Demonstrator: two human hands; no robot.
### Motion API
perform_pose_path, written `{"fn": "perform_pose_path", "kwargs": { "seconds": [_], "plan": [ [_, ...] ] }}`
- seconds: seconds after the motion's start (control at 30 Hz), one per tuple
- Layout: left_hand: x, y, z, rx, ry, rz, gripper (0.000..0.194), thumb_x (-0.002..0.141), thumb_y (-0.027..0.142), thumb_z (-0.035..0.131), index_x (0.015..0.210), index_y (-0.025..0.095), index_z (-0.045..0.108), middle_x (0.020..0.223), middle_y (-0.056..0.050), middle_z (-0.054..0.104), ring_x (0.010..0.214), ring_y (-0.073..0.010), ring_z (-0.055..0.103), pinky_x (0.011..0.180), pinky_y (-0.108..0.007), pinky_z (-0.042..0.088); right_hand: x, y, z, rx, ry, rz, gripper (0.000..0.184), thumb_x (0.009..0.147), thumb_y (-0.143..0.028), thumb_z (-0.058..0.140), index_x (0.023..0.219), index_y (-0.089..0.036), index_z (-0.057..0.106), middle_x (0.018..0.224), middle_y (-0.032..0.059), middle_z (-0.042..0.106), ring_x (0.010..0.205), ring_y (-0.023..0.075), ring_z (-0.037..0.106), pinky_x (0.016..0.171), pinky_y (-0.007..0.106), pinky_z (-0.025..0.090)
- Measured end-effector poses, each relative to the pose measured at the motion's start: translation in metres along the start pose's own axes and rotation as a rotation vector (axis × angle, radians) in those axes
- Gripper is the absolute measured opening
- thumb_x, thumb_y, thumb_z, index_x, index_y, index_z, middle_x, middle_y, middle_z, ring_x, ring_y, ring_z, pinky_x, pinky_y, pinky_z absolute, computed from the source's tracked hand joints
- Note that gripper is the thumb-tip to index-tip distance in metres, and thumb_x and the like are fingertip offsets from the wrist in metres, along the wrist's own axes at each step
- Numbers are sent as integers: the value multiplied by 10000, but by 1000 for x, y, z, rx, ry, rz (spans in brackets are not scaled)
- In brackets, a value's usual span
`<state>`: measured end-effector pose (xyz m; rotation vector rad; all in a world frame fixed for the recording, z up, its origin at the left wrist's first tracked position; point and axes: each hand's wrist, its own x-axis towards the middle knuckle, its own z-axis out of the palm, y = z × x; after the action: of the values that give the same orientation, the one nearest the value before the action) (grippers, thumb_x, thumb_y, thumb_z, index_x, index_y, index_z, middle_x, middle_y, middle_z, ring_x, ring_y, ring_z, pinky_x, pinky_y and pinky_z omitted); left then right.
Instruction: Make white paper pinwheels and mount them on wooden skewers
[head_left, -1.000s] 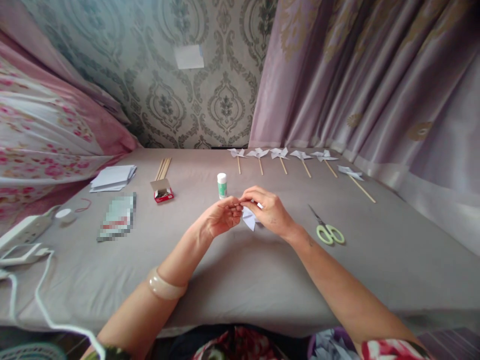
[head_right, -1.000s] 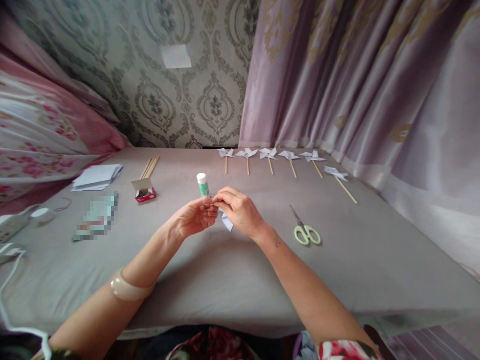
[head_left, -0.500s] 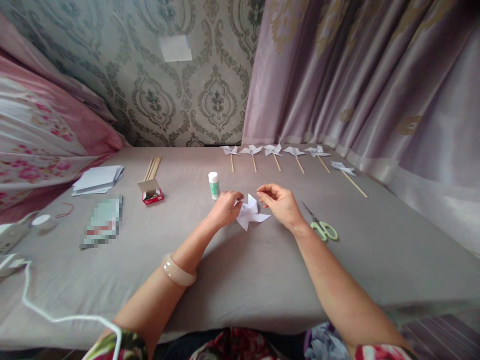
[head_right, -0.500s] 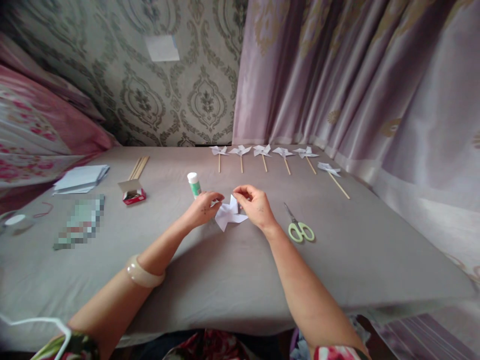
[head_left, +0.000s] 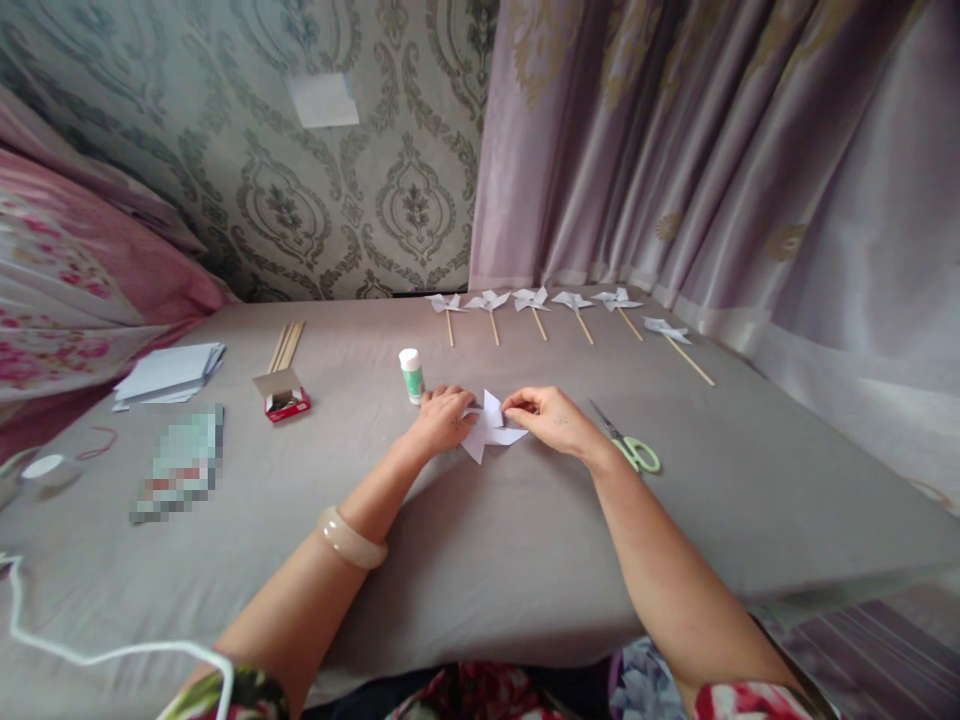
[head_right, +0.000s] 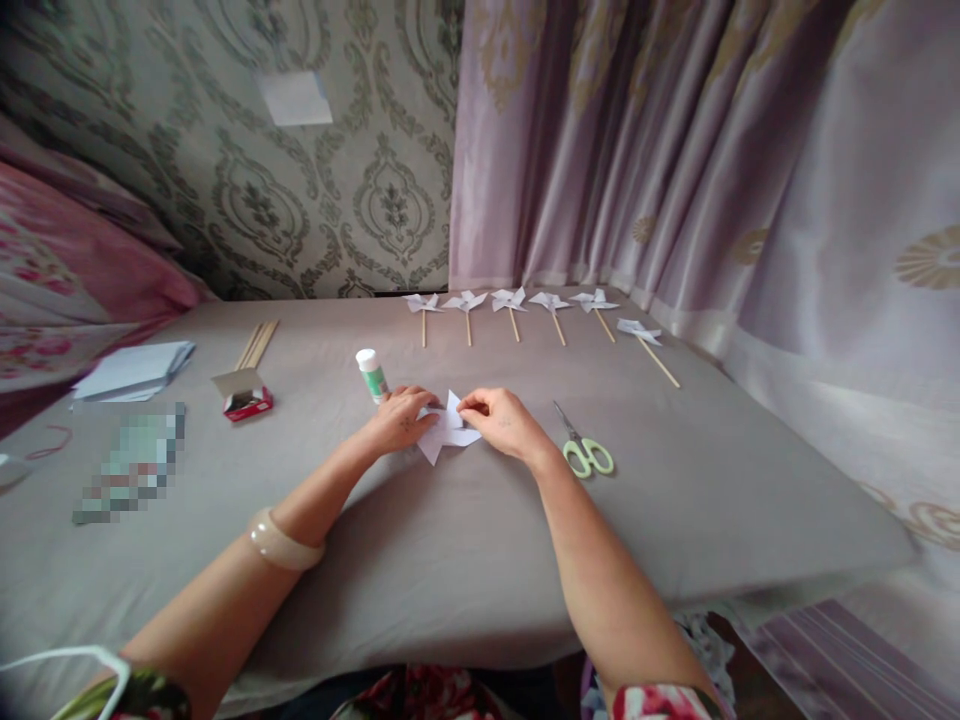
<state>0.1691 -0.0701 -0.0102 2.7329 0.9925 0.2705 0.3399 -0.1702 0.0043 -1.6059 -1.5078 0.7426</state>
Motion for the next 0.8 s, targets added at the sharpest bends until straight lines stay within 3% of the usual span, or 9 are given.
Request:
{"fn": "perform_pose_path", "kwargs": {
  "seconds": [0.1,0.2,0.3,0.4,0.6,0.8],
  "plan": [
    [1,1,-8,-11,-34,-25,257,822,280,533,1030,177,644,1068,-109,656,1056,-286,551,933,-420,367,-1,5,-7,-116,-7,1,175,786,-212,543,841,-152,698,794,39,718,720,148,631,681,242,452],
    [2,2,-11,-98,-61,-93,183,765,268,593,909,188,672,935,-74,689,947,-244,595,843,-345,408,-3,9,-14,-380,28,49,181,801,-182,538,870,-182,706,855,56,725,794,174,644,704,258,442],
    [3,1,-10,-266,-92,-185,141,684,235,639,802,172,681,777,-48,684,762,-196,607,675,-276,425,-5,10,-16,-643,59,112,193,818,-169,533,881,-218,709,928,67,722,894,197,639,721,266,424],
    [-1,0,-8,-533,-115,-246,133,622,230,660,728,151,679,652,-20,641,625,-162,567,554,-248,388,-8,9,-15,-749,48,139,197,831,-162,525,876,-228,705,972,71,711,933,203,630,713,262,415],
    [-23,-1,-18,-924,-125,-360,144,581,265,684,627,134,647,572,8,583,560,-118,503,532,-232,341,-10,8,-18,-682,32,98,209,805,-132,558,941,-210,696,1011,76,681,934,199,618,761,274,425],
    [-43,3,-29,-1340,69,-535,205,566,256,751,669,135,620,640,3,599,568,-94,523,553,-222,392,-10,-9,-17,-265,125,-171,200,793,-149,566,959,-185,670,984,37,643,762,118,595,687,233,455]
  ]
}}
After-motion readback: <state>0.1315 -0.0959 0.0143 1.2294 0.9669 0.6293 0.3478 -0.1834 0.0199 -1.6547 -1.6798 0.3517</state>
